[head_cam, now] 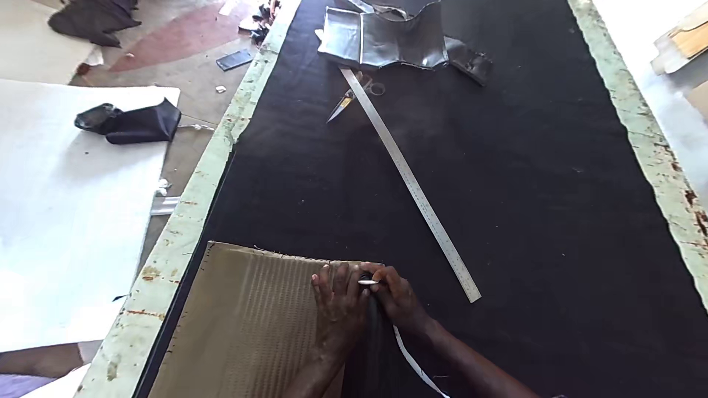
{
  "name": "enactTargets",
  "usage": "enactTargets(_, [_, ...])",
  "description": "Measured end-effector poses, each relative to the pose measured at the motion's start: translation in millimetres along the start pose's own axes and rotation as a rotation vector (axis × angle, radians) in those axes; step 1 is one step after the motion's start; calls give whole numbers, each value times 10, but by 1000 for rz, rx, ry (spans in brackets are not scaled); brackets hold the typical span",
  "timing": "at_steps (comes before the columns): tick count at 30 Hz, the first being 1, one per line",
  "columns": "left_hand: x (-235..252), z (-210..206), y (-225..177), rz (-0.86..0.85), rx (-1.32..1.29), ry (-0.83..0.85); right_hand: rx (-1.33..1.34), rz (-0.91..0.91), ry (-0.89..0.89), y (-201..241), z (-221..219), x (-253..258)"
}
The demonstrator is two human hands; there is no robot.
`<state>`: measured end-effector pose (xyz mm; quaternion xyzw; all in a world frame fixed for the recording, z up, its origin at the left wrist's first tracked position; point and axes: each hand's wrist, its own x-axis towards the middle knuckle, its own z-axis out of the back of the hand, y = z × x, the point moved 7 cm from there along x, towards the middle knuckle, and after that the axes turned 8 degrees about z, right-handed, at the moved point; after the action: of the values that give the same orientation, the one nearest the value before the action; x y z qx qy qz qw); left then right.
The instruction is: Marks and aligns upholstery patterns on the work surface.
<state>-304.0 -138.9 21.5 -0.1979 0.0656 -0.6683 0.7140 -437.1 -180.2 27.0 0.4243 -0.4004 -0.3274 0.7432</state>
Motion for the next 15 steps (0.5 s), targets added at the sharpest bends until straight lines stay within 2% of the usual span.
enactTargets(3, [-52,-65,10,5,43,-3,146,-98,-89,-86,122,100])
enactTargets(6, [-63,-107,9,-6,45,2,68,-32,-89,-51,183,339])
enactTargets(11, [-42,-151,-2,-25,68,62,-355,74,188,171,-59,879])
enactTargets(15, [-26,-145,-23,-22,68,72,-456,127,418,125,-335,1124])
